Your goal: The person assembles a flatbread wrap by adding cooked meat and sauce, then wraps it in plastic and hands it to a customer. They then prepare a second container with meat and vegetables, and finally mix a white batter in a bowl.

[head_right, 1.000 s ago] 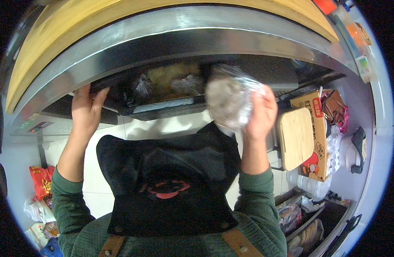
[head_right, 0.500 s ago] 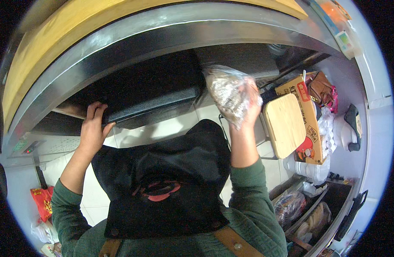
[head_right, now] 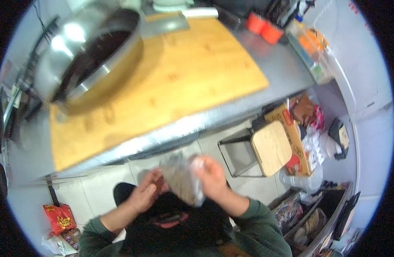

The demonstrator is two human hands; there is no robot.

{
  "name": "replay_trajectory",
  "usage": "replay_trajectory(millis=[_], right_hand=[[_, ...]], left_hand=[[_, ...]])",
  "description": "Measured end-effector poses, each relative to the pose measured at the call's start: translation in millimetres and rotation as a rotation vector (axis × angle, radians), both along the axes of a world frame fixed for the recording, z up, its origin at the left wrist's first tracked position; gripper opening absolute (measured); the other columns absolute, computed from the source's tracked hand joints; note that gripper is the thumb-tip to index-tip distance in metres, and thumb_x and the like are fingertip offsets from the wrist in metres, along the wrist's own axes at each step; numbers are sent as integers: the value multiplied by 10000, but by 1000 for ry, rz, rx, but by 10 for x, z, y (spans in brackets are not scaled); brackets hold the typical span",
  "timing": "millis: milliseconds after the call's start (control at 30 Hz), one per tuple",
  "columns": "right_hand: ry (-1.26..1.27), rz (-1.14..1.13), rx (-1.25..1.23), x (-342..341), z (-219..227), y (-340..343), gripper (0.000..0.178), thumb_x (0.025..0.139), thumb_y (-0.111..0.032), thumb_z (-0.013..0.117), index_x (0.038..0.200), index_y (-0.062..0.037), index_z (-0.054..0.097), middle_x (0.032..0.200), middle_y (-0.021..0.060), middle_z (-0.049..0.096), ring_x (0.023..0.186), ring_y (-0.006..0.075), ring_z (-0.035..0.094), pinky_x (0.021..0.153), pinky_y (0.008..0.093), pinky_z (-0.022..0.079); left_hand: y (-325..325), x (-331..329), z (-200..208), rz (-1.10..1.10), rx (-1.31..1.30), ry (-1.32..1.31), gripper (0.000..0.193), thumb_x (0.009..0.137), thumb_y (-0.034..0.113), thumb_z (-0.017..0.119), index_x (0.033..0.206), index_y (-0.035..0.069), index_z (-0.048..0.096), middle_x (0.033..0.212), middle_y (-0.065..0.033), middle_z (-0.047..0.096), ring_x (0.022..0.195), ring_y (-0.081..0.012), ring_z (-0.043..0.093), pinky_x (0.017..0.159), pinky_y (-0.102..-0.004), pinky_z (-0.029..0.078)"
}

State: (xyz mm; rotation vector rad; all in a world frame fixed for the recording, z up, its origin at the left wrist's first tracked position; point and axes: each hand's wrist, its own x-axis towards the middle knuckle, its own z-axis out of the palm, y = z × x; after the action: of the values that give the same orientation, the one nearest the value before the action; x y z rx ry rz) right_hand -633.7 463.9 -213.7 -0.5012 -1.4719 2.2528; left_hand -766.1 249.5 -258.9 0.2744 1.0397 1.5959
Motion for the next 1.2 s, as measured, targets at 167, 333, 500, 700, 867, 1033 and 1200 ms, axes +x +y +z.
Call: replay_trajectory(millis=[167, 333, 500, 700, 867, 1033, 1200], right_hand=[[185, 381, 700, -310, 1574, -440, 211, 866, -64, 696, 1049, 25, 642, 1049, 186, 632, 1036, 366, 614, 970, 471, 485], [302, 695, 973, -898, 3340, -553, 397, 866, -169, 745, 1207, -23, 603, 1050, 142, 649, 982, 353, 642, 894, 456, 516], [362, 560, 1229, -1717, 4863, -42, 305, 889, -235, 738, 1143, -81, 669, 920, 112, 670, 870, 309, 674, 740, 410, 534], [358, -8, 1927, -3815, 6261, 1348, 138, 913, -152, 661, 965, -26, 687, 907, 164, 672, 857, 370, 654, 751, 434, 532], [131, -288, 2069, -5376, 7058, 2142, 147, 928, -127, 614, 1004, -41, 706, 1015, 162, 687, 954, 372, 663, 853, 467, 537], [138, -286, 2295, -6050, 7116, 2440, 117, 871, -19, 608, 953, -27, 690, 1017, 163, 683, 985, 361, 673, 844, 454, 559], [102, -250, 2419, -6160, 7201, 2512, 115, 808, 38, 626, 896, -16, 678, 994, 170, 691, 973, 359, 686, 811, 443, 575]], left_hand=[[-9, 317, 1449, 241, 301, -591, 771, 1017, 649, 358, 1596, 155, 236, 1514, -74, 428, 1394, -253, 431, 1162, -474, 347], [-484, 13, 3006, 407, 79, -337, 706, 1032, 623, 334, 1569, 167, 291, 1426, -112, 509, 1303, -293, 519, 1101, -502, 412], [-880, -392, 3885, 533, 180, -347, 561, 1017, 583, 428, 1267, 93, 540, 1080, -141, 644, 806, -303, 650, 659, -449, 551], [-859, -655, 4128, 872, -37, -441, 449, 995, 562, 490, 914, 133, 597, 764, -69, 606, 559, -256, 550, 479, -379, 421], [-571, -570, 4042, 1069, 132, -424, 415, 968, 505, 505, 951, 99, 587, 790, -82, 599, 543, -289, 550, 467, -397, 412], [-194, -473, 4063, 1069, 206, -290, 539, 944, 507, 519, 1087, -11, 559, 895, -137, 596, 657, -352, 622, 525, -441, 499], [96, -544, 4134, 1026, 349, -359, 612, 952, 494, 518, 1240, -45, 496, 1013, -184, 574, 765, -403, 656, 613, -499, 582]])
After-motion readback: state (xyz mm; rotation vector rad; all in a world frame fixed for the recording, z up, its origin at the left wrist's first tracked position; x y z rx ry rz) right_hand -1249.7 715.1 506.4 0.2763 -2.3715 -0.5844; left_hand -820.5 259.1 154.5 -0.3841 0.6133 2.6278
